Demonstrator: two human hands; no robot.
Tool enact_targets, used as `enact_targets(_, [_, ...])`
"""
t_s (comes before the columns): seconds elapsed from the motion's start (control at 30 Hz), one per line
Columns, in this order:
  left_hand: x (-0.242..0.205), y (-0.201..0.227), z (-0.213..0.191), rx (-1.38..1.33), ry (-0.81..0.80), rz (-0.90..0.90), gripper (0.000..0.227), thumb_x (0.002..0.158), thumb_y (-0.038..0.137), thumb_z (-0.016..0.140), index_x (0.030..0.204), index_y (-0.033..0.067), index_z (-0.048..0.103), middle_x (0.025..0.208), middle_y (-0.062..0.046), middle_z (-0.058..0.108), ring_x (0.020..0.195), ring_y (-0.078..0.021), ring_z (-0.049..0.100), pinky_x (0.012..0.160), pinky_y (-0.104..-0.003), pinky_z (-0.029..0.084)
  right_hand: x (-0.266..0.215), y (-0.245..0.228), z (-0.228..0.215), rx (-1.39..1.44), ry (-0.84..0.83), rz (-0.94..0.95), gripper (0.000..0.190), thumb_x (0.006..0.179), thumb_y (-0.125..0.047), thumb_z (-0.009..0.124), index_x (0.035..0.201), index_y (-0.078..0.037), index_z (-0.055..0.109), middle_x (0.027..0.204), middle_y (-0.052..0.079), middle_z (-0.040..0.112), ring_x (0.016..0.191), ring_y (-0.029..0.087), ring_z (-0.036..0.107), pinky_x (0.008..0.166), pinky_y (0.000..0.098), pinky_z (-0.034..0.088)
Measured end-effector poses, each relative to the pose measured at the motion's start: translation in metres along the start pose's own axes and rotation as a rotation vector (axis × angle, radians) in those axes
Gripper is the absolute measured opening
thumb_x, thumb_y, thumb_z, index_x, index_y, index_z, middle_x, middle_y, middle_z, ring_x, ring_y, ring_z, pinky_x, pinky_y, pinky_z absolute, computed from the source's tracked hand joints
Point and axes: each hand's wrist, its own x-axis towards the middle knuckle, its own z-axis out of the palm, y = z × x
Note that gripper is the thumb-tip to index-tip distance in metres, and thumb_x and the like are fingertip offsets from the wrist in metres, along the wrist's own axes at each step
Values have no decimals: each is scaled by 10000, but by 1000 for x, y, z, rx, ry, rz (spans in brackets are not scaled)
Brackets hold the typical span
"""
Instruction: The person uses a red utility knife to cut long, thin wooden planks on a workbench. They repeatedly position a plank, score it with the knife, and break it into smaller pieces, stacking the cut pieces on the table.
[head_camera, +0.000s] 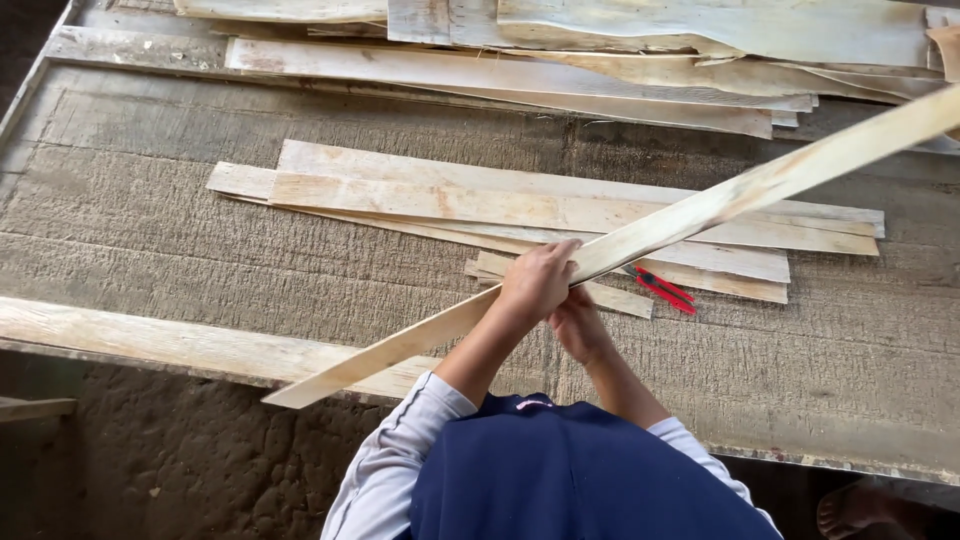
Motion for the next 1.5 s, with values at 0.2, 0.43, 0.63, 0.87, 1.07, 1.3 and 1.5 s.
enact_targets(0.2, [-15, -5, -29, -139, -38, -141, 238, 983, 390, 515, 1146, 255, 623, 936, -143, 714, 933, -418, 730, 755, -553, 566, -22, -126, 36, 14, 107, -188, 277, 1065, -231, 537, 1334, -174, 497, 1300, 108, 640, 1134, 328, 674, 1006, 556, 528])
enact_targets(0.43, [-10, 41, -40, -370, 273, -66, 122, 1040, 286, 544, 1064, 202, 630, 854, -136, 689, 797, -391, 743, 718, -486, 614, -86, -82, 126, -3, 16, 75, 416, 953, -54, 641, 1357, -94, 551, 1230, 156, 679, 1095, 325, 674, 918, 515, 565])
enact_targets(0.63, [-9, 67, -69, -704, 666, 191, 76, 1062, 84, 534, 1007, 41, 565, 838, -211, 628, 885, -430, 706, 729, -491, 557, -80, -131, 116, -199, 107, -99, 309, 1076, -149, 485, 1377, -109, 545, 1072, 156, 652, 926, 274, 666, 870, 426, 589])
enact_targets(0.87, [-10, -1, -27, -1246, 545, -93, 335, 1133, 289, 443, 1364, 48, 460, 1339, -217, 560, 1267, -362, 553, 1071, -613, 461, -62, -150, 18, -879, 492, -456, 242, 946, -156, 506, 1082, -102, 699, 903, 89, 633, 905, 239, 583, 911, 381, 422])
enact_targets(1.07, [-60, 4, 51, -1611, 414, -558, 476, 1084, 215, 495, 1465, -28, 343, 1395, -283, 448, 1227, -375, 571, 998, -577, 538, -57, -124, -6, -1753, 212, -270, 865, 737, -174, 701, 1559, -255, 444, 1512, 61, 493, 1496, 374, 281, 1204, 605, 193])
enact_targets(1.3, [-100, -82, 201, -1190, -402, -761, 314, 1031, 260, 640, 1285, 76, 648, 1142, -149, 734, 917, -256, 761, 629, -343, 647, -83, -104, -83, -1953, 175, 20, 865, 741, -101, 771, 1525, -298, 460, 1580, 113, 416, 1558, 453, 173, 1102, 824, 222])
enact_targets(1.5, [-107, -111, 193, -214, -507, -567, 412, 955, 353, 461, 1119, 118, 758, 1072, -183, 756, 1076, -390, 718, 855, -543, 603, -75, -52, -111, -2030, 87, -11, 889, 744, -146, 806, 1556, -225, 453, 1552, 140, 455, 1519, 407, 284, 1141, 741, 281])
